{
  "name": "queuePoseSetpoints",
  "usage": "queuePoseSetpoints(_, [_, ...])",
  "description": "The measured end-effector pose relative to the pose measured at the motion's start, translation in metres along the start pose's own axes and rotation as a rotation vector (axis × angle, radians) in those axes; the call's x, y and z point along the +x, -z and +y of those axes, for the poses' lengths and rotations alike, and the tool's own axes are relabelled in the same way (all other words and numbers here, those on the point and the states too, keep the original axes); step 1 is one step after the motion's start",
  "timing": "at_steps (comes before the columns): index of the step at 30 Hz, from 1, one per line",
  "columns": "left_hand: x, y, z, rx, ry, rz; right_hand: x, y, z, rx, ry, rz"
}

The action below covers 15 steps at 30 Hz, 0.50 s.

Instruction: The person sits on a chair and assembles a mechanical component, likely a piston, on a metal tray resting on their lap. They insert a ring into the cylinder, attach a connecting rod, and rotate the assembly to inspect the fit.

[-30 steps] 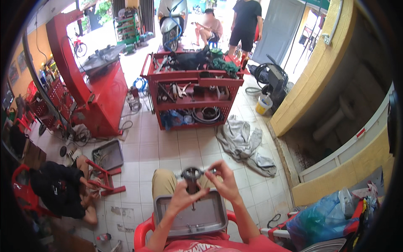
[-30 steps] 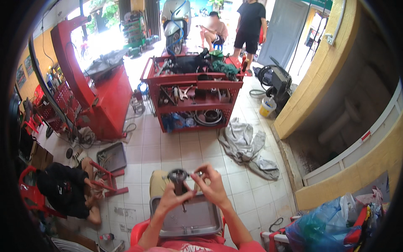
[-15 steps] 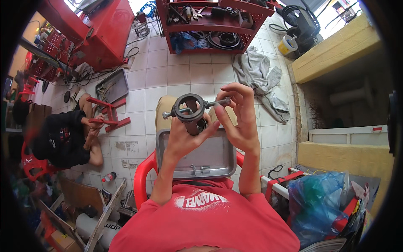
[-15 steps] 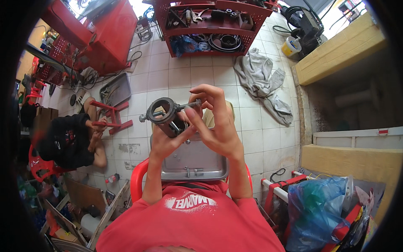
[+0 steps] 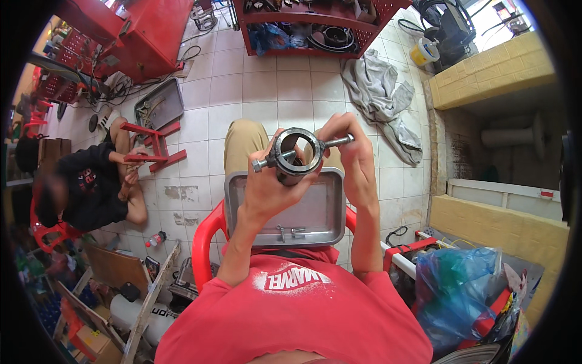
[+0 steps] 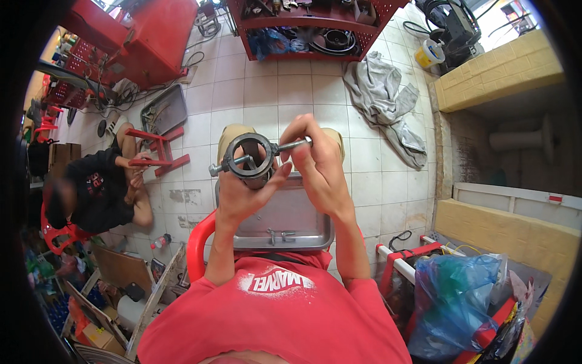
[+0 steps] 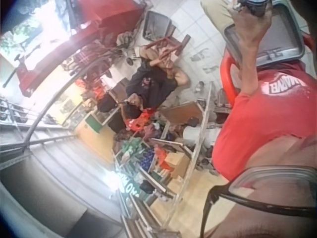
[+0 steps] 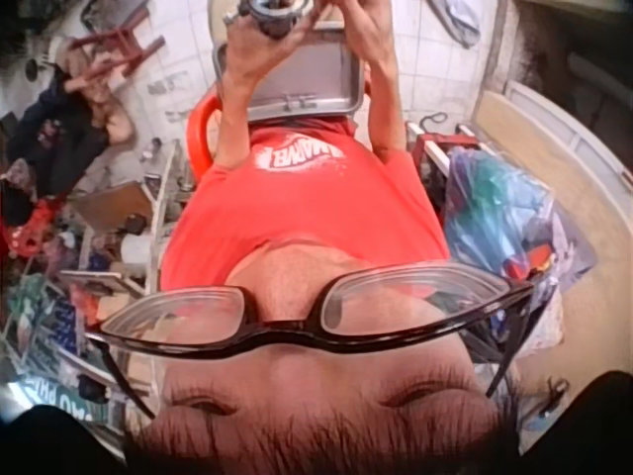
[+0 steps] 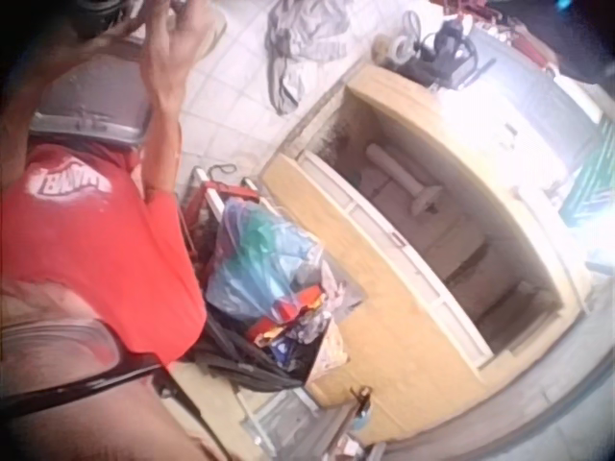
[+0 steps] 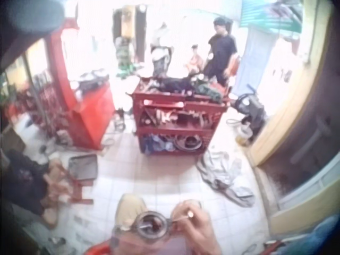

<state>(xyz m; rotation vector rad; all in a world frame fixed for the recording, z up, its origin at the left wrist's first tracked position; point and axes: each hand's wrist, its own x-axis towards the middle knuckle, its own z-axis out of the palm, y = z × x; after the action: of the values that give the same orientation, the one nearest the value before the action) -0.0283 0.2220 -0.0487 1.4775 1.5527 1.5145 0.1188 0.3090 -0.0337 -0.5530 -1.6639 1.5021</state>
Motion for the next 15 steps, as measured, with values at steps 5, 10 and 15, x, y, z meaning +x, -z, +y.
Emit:
queuePoseSetpoints(5, [0.001, 0.008, 0.001, 0.02, 0.052, -0.022, 0.001, 0.003, 0.0, 0.011, 0.011, -0.031])
queuePoseSetpoints(10, [0.0, 0.01, -0.007, -0.004, 0.043, -0.045, -0.001, -0.014, -0.004, 0.229, -0.103, 0.092])
queuePoseSetpoints(15, [0.001, 0.011, -0.004, 0.05, 0.068, -0.059, -0.004, -0.004, 0.0, 0.091, -0.11, 0.054])
